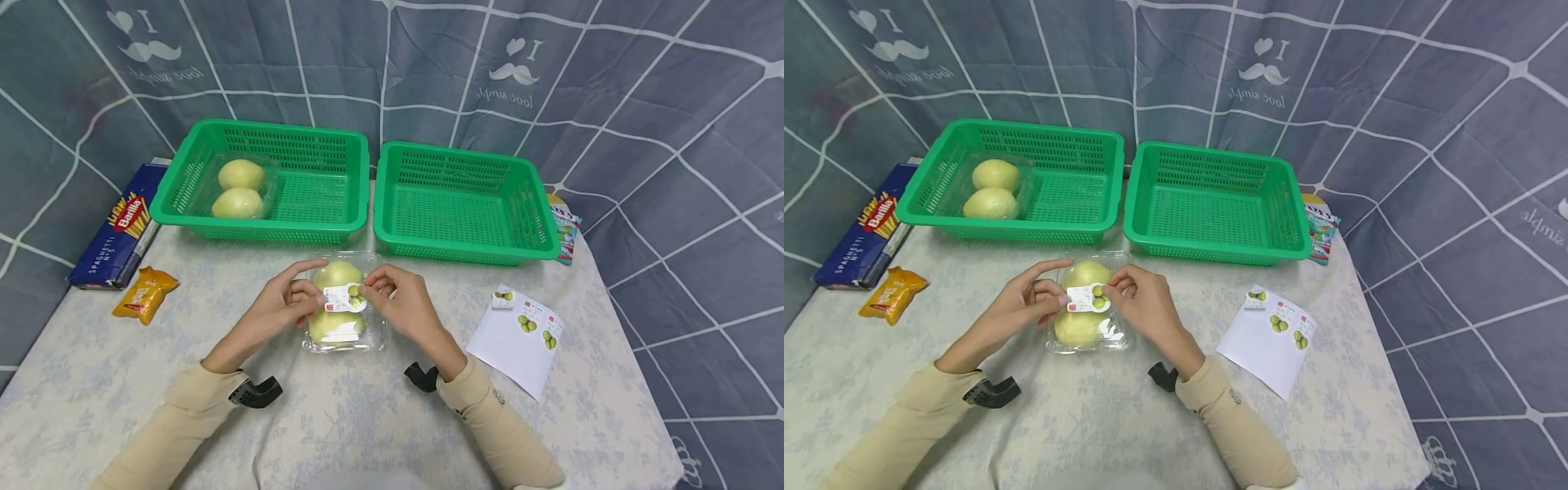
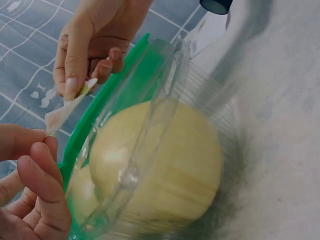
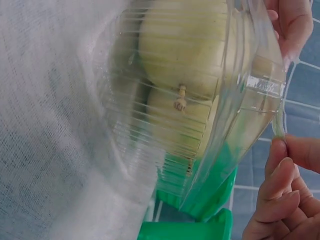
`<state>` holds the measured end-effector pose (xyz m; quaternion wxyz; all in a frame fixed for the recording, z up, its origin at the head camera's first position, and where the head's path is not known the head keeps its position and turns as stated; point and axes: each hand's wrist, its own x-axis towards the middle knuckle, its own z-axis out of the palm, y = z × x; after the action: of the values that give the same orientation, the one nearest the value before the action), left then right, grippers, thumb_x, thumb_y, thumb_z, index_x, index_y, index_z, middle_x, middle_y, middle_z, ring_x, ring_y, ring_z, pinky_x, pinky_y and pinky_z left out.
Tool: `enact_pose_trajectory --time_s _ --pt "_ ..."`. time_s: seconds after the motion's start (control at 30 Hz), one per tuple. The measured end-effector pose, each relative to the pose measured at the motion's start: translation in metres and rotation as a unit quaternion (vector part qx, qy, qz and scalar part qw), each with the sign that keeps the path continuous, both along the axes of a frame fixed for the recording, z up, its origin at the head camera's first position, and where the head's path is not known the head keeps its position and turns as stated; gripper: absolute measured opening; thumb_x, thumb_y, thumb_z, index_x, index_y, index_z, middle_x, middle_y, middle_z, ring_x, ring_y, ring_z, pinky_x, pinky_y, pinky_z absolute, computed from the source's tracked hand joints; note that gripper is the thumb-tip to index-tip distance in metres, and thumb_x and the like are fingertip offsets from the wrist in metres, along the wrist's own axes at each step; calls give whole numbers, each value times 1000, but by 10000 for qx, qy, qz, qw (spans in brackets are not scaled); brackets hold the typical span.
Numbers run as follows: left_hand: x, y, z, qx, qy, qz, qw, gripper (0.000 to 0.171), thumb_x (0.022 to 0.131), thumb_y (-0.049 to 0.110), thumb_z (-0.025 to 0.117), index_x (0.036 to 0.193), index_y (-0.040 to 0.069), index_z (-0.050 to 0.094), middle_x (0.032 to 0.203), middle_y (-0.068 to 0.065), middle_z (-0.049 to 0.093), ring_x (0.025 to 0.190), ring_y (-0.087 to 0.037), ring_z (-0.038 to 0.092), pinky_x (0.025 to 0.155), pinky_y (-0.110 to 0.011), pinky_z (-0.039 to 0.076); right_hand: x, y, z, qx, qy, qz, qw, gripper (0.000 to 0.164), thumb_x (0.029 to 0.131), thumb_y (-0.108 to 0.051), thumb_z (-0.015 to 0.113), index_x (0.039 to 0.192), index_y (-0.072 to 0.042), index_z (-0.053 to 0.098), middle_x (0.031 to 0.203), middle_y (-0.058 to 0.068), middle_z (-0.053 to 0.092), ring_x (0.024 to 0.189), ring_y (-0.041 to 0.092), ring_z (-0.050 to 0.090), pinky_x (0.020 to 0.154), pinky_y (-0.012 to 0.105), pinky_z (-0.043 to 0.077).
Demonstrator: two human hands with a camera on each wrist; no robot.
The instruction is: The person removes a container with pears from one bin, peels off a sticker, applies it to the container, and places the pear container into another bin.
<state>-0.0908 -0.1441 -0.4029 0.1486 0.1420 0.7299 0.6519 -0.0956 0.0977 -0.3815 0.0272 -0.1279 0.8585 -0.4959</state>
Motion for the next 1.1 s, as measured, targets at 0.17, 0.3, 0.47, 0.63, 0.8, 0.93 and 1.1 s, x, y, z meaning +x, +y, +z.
enact_pose_trajectory --time_s 0.17,0.3,0.47,0.63,0.8,0.93,1.1 --pt "1 -1 -2 -11 -86 112 9999 59 98 4 62 152 3 37 85 9 70 58 -8 51 53 -31 45 -1 -1 -2 -108 -98 95 9998 8 91 -17 75 92 -9 73 84 7 72 71 9 59 66 21 50" --pt "2 0 -2 -95 -81 215 9997 58 97 2 61 150 6 41 86 9 68 60 -7 53 54 -30 47 -2 -2 -3 -149 -168 155 9996 9 91 -18 75 92 -10 73 82 7 72 71 9 59 65 22 50" --pt "1 2 -1 -194 54 291 9994 58 95 -1 62 149 5 42 89 6 66 64 -8 57 54 -28 49 -4 -2 -3 -228 -137 75 9996 10 89 -20 77 90 -10 74 82 6 72 72 9 60 68 24 51" --pt "0 3 1 -397 55 371 9985 60 92 -1 65 148 5 44 89 5 63 66 -6 56 54 -27 50 -7 -2 -3 -584 -401 109 9974 9 90 -17 76 91 -8 74 82 9 73 71 9 60 67 24 50" --pt "0 4 2 -457 44 445 9980 59 92 -2 64 147 5 45 89 5 63 69 -6 59 56 -26 51 -8 -2 -5 -835 -684 183 9940 9 91 -15 75 93 -6 73 83 12 74 69 9 60 65 24 51" --pt "-1 6 3 -552 178 635 9963 57 92 -1 64 146 3 47 89 4 65 68 -8 61 55 -25 51 -10 -2 -6 -864 -759 97 9933 10 91 -16 74 93 -7 73 82 10 73 68 9 59 64 24 50" --pt "-3 10 2 -1051 633 921 9882 51 92 2 66 140 5 53 91 -8 68 66 -5 58 51 -22 45 -13 -2 -9 -811 -789 -24 9936 9 91 -17 75 92 -8 74 80 7 73 67 10 59 64 24 49"
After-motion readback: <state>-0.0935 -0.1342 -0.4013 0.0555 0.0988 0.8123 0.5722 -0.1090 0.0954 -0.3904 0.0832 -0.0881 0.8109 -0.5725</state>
